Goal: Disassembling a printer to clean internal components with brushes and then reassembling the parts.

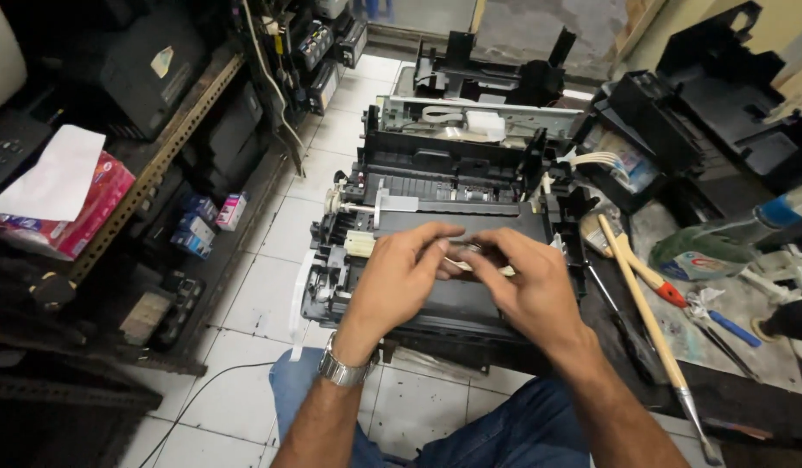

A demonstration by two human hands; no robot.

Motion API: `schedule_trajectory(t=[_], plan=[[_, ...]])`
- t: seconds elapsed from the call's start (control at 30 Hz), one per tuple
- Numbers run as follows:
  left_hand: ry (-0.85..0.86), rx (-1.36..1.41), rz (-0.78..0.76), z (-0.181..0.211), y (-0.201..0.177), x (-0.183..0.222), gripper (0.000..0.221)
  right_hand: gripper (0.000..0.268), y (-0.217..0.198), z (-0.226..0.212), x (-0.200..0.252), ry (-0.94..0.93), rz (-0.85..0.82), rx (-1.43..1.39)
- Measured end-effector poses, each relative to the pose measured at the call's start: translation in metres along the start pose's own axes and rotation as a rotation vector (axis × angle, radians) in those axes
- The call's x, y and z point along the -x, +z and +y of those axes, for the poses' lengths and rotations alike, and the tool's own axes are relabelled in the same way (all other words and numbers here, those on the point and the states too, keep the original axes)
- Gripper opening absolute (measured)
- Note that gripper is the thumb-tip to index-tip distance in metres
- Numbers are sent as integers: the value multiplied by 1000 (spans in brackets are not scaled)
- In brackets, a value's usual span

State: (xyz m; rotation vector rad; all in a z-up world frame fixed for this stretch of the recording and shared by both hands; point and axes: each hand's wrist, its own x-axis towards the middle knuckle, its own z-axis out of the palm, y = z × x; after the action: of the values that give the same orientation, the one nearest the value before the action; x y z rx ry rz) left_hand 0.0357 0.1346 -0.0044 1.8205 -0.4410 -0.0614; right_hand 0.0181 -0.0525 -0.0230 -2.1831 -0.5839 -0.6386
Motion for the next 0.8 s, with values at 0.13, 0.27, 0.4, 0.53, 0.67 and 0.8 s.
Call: schedule_trajectory(t=[0.13, 0.27, 0.4, 0.53, 0.67, 0.8], plan=[[-8, 95, 7, 3, -1, 1, 31, 10, -1, -4, 0, 18, 4, -39], [-7, 126, -11, 8, -4, 0, 32, 36, -1, -7, -4, 11, 55, -87], [-27, 241, -13, 10, -8, 3, 35, 53, 0, -7, -5, 29, 48, -137], [-21, 268, -40, 10, -6, 5, 45, 59, 1, 1, -2, 42, 44, -125], [4, 238, 21, -5, -6, 0, 39, 65, -1, -1, -3, 37, 14, -157], [28, 254, 73, -13, -5, -3, 37, 28, -6, -7, -4, 174, 72, -228]])
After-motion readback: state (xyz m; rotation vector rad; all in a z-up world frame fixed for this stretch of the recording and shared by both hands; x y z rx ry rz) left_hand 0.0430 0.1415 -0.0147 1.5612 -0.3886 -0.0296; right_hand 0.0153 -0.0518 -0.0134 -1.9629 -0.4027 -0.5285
